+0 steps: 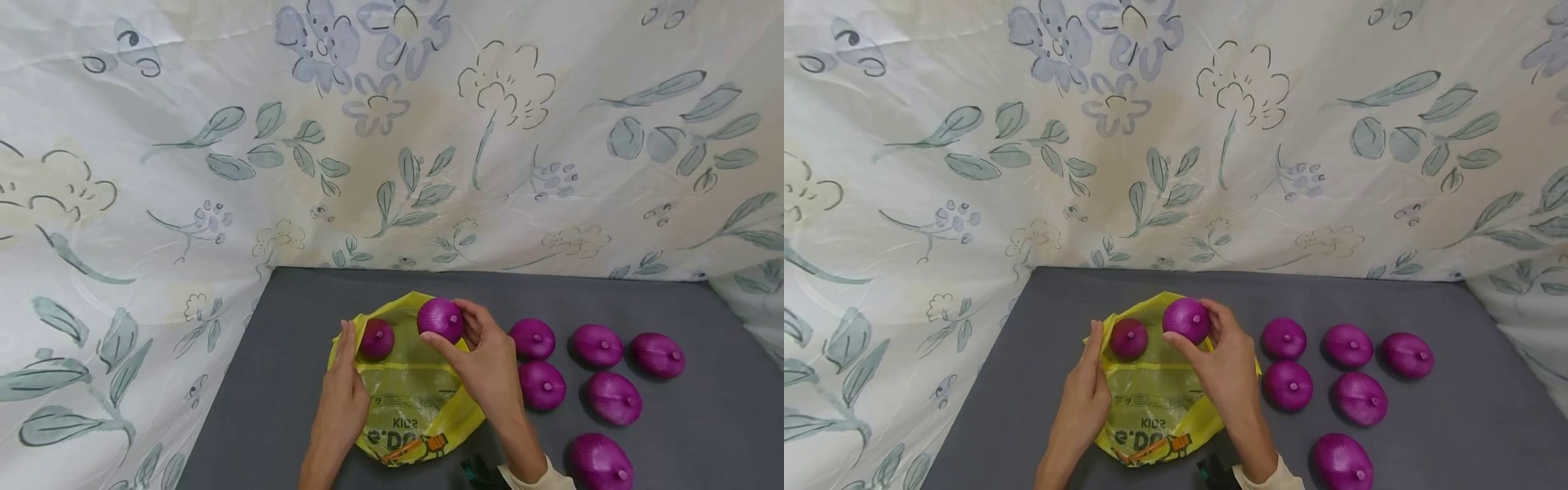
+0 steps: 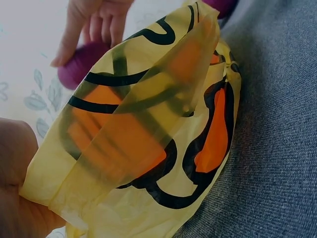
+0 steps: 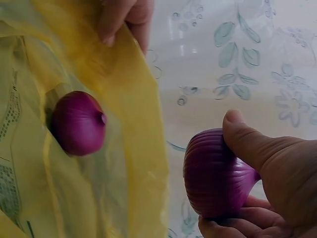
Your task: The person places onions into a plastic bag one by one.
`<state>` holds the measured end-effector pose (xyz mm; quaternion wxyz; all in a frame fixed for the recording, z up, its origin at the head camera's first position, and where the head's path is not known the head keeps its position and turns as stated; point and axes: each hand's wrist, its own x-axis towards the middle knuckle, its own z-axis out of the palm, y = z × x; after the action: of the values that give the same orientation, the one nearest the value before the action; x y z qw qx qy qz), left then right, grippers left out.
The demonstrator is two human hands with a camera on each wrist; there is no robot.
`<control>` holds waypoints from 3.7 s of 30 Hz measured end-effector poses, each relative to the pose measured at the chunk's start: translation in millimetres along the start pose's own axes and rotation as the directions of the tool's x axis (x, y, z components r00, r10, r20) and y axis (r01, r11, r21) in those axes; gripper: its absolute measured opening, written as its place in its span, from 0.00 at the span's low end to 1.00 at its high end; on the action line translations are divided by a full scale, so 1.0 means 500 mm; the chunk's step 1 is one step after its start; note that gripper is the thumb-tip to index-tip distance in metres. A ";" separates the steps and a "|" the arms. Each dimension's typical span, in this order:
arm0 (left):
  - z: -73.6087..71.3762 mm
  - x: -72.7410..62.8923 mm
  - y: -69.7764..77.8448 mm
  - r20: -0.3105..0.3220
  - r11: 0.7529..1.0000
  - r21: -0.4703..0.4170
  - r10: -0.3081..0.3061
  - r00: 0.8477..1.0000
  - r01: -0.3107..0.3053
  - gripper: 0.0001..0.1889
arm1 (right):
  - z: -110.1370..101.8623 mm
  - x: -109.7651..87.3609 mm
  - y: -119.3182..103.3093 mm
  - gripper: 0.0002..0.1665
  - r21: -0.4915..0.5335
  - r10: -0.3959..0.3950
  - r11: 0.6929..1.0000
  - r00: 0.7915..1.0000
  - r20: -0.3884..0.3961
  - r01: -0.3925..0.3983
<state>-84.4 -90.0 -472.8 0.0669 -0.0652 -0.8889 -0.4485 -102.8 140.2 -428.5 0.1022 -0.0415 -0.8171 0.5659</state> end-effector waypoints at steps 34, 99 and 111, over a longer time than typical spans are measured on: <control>0.001 0.003 0.002 0.032 1.000 -0.010 -0.018 0.999 0.019 0.38 | 0.113 0.042 0.086 0.48 -0.153 -0.063 0.986 0.998 0.020 0.066; -0.006 0.001 0.001 0.026 1.000 0.004 -0.015 1.000 0.015 0.40 | 0.105 0.026 0.053 0.53 -0.321 -0.044 0.944 0.993 0.107 0.076; -0.002 -0.004 0.005 -0.002 1.000 0.018 0.014 1.000 -0.014 0.40 | -0.007 0.004 -0.043 0.43 -0.213 -0.132 0.968 0.991 0.014 0.132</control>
<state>-82.0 -89.5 -470.5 0.0717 -0.0701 -0.8923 -0.4402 -102.9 135.8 -407.0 0.1348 0.0022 -0.8741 0.4667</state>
